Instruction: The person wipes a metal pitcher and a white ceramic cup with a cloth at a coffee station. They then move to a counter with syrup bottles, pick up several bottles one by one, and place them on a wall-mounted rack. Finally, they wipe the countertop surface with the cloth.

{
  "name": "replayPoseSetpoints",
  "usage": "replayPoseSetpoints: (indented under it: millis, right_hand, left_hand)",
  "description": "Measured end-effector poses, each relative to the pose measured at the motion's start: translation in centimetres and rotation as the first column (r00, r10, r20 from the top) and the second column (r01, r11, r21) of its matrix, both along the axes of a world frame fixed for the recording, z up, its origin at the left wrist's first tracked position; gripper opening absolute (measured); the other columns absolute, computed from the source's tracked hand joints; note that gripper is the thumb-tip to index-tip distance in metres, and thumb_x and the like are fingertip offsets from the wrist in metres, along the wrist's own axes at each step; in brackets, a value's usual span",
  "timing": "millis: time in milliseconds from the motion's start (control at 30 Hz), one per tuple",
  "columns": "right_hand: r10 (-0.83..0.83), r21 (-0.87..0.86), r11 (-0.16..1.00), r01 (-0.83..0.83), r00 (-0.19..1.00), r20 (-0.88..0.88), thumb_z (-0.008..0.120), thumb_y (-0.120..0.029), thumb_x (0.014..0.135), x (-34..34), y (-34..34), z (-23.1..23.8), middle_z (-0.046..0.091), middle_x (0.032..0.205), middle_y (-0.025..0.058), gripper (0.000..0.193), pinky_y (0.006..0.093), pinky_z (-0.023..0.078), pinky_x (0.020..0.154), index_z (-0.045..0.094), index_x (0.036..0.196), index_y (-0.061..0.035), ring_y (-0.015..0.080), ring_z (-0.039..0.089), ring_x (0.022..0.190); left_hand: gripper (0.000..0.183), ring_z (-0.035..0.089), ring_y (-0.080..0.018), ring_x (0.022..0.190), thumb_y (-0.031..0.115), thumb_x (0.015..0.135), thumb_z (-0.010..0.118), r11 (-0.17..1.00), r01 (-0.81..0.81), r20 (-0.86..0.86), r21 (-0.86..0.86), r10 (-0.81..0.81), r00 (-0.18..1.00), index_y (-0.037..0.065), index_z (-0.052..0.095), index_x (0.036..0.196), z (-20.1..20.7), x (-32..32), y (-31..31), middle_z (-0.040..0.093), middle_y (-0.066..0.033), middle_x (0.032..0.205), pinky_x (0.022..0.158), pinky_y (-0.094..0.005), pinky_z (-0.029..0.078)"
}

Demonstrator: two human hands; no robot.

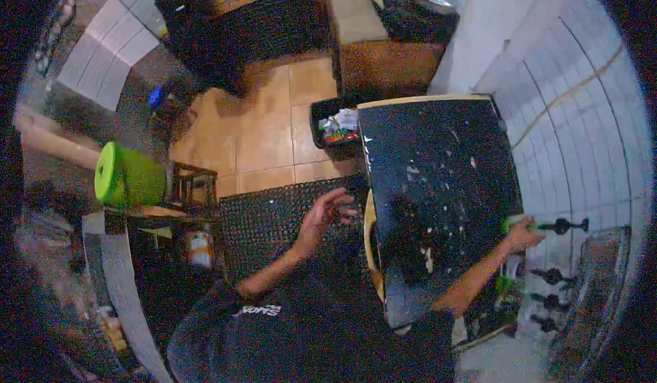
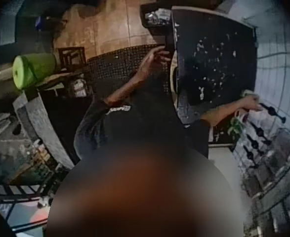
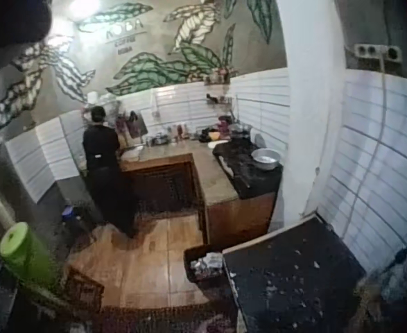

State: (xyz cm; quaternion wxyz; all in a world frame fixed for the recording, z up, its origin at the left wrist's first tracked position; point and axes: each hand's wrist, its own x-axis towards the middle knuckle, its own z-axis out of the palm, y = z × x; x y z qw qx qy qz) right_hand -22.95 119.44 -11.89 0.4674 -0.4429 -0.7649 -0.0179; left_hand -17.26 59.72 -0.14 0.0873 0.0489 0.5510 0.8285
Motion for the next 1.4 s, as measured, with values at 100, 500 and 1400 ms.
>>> replayPoseSetpoints:
  millis: [100,500,1400]
  right_hand:
    - [-0.065,-0.02,0.998,0.065,0.998,-0.001,0.072,-0.044,0.079,1.1,-6.9,1.8,0.048,0.124,0.0312,0.083,0.0509,0.044,0.094,0.039,0.13,0.012,0.045,0.052,0.108]
    - [0.64,-0.486,0.466,-0.739,0.661,-0.392,0.064,-0.02,0.091,0.8,-40.1,6.5,0.049,0.132,0.0241,0.052,0.0401,0.045,0.096,0.044,0.134,0.0019,0.0352,0.054,0.116]
    - [0.064,-0.35,-0.918,0.187,-0.799,-0.597,0.06,-0.02,0.093,53.9,-122.8,13.3,0.045,0.14,0.0181,0.056,0.038,0.041,0.101,0.037,0.14,-0.0024,0.0274,0.045,0.129]
  left_hand:
    - [0.07,0.055,-0.0254,0.114,0.056,0.098,0.035,0.998,-0.033,0.011,0.058,0.032,0.999,0.003,0.032,0.144,-1.0,1.4,-0.8,0.048,-0.0162,0.135,0.094,-0.0388,0.044]
    - [0.081,0.05,-0.0319,0.124,0.066,0.093,0.034,0.873,-0.486,-0.09,-0.027,0.482,0.871,0.006,0.027,0.148,1.0,10.3,-10.1,0.039,-0.0189,0.145,0.1,-0.0437,0.042]
    - [0.066,0.046,-0.0321,0.129,0.045,0.099,0.036,-0.735,-0.677,-0.237,-0.032,0.664,-0.709,0.002,0.027,0.147,-0.1,72.4,-46.4,0.038,-0.0199,0.146,0.105,-0.0424,0.038]
